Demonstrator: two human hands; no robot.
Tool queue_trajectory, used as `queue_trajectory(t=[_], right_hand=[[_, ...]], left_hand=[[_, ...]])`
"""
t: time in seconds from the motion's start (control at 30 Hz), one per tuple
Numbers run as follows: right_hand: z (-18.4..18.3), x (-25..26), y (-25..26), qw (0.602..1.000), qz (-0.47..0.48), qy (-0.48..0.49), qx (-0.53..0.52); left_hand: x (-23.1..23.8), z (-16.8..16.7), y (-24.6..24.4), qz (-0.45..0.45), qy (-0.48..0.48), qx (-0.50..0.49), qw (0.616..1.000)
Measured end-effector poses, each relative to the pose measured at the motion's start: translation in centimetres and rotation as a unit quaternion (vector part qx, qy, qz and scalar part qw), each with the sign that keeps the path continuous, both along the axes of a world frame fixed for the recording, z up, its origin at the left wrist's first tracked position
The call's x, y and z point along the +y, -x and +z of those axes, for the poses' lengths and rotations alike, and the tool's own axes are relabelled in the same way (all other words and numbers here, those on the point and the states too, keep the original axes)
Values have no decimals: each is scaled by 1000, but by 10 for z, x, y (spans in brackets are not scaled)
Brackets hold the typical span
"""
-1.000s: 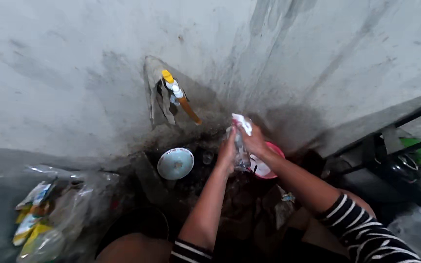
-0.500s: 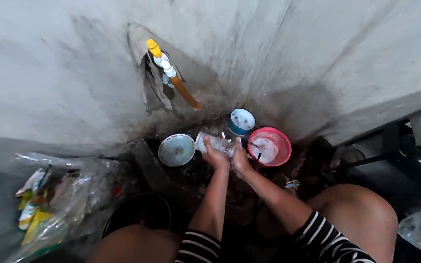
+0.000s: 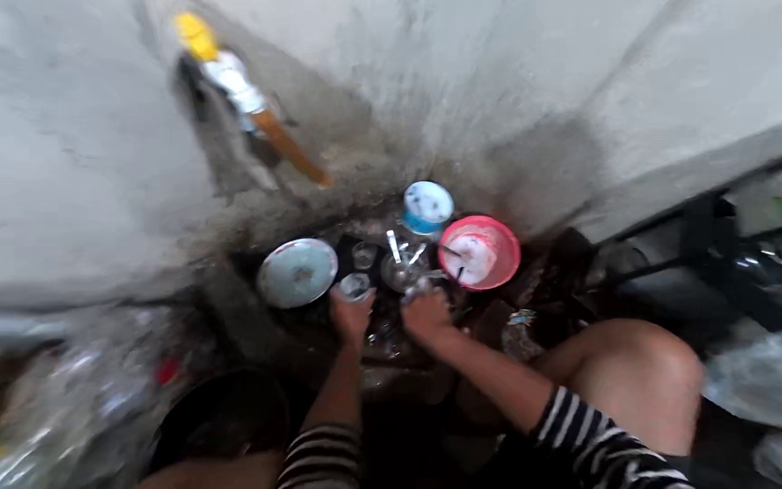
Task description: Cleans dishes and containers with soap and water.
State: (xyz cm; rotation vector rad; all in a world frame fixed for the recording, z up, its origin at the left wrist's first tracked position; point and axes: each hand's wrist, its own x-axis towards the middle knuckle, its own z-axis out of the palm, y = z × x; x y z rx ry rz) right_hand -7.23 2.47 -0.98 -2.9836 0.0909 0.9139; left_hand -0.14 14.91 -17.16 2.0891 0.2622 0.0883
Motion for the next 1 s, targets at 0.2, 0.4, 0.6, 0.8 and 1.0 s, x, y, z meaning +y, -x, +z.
queue_trajectory(t=[0.2,0.4,0.6,0.8,1.0], right_hand=[[-72,5,16,997,-46,-39,-47],[-98,2,16,999,-9,-35,11],[40,-13,2,990,-95,-27,97],[82,-95,-59,998,-51,22,33],[70,-169,-78,996,-85,18,-28]], left_hand=[[0,-28,12,-48,-79,44,995],[-1,-40,10,-124,-70,-13,990],[-11,28,33,-39,-69,65,995],[8,37,61,-257,-170,289,906],[12,38,66,-338,-226,294,865]])
